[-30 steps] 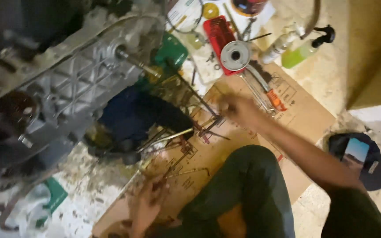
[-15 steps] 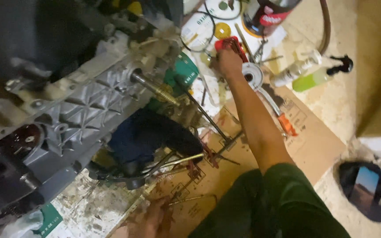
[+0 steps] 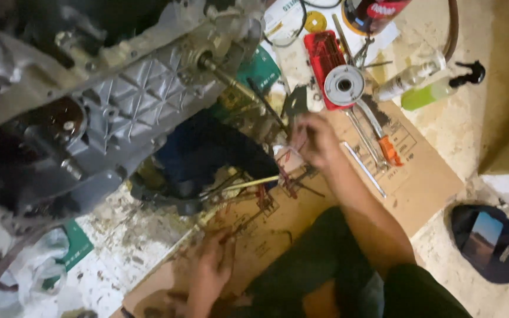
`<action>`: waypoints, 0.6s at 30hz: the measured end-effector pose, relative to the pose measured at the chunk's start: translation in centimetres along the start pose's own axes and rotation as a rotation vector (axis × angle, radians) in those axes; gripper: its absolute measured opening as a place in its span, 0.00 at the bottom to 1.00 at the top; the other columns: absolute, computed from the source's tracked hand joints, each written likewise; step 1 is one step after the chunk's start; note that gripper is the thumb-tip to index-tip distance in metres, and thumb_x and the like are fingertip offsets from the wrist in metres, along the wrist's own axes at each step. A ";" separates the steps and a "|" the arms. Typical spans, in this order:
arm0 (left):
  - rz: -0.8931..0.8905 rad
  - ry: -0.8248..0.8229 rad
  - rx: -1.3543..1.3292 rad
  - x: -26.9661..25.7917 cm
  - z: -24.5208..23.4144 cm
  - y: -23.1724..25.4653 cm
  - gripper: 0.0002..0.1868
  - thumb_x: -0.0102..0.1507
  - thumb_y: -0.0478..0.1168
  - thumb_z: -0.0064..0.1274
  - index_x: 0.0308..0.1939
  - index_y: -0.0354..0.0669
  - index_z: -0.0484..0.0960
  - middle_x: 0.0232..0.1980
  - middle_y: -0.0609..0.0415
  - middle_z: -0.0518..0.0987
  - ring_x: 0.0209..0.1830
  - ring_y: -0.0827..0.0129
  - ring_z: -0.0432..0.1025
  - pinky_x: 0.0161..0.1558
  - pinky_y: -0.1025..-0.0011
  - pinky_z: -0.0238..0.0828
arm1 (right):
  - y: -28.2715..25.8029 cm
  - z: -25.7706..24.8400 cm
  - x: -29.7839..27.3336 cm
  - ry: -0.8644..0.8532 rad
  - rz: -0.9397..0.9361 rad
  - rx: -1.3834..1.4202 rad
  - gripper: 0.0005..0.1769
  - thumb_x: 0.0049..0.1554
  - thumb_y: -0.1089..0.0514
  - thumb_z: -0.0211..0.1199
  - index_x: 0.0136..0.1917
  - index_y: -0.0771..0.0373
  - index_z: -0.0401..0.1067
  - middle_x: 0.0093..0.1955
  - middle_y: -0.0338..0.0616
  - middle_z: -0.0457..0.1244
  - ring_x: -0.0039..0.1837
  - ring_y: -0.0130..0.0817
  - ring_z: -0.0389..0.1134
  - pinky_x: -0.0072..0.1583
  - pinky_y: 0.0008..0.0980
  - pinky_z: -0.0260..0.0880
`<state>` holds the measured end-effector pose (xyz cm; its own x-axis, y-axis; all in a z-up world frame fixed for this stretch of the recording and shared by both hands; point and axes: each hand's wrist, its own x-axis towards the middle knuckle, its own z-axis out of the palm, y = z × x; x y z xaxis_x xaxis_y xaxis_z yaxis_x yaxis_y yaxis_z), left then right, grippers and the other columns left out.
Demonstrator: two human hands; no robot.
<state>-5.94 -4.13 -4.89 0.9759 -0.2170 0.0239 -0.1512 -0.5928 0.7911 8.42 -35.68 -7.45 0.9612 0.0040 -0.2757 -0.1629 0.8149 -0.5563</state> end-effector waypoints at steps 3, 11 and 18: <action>0.016 0.012 -0.094 0.3 -1.4 2.8 0.12 0.57 0.34 0.53 0.45 0.39 0.78 0.44 0.51 0.80 0.41 0.61 0.75 0.44 0.70 0.71 | 5.3 0.4 -4.9 -0.443 0.098 0.179 0.06 0.54 0.62 0.58 0.44 0.66 0.69 0.32 0.43 0.59 0.34 0.32 0.59 0.38 0.30 0.60; 0.051 0.111 -0.565 -0.3 -2.6 2.2 0.10 0.62 0.37 0.54 0.44 0.36 0.84 0.44 0.41 0.80 0.49 0.49 0.75 0.54 0.55 0.68 | 13.7 3.4 -9.5 -0.500 0.266 -0.165 0.10 0.52 0.59 0.62 0.46 0.66 0.72 0.35 0.46 0.63 0.34 0.37 0.64 0.37 0.33 0.64; 0.012 0.149 -0.966 -2.3 -2.7 -1.8 0.04 0.59 0.25 0.55 0.37 0.27 0.82 0.34 0.41 0.77 0.38 0.60 0.72 0.47 0.63 0.67 | 16.4 4.5 -10.4 -0.541 0.300 -0.606 0.14 0.51 0.56 0.68 0.48 0.66 0.76 0.38 0.51 0.68 0.35 0.43 0.69 0.36 0.37 0.70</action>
<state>-7.48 -0.49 -4.71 0.9951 -0.0788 0.0594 -0.0318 0.3138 0.9489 -3.21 -19.78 -10.18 0.8076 0.5697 -0.1523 -0.3690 0.2868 -0.8841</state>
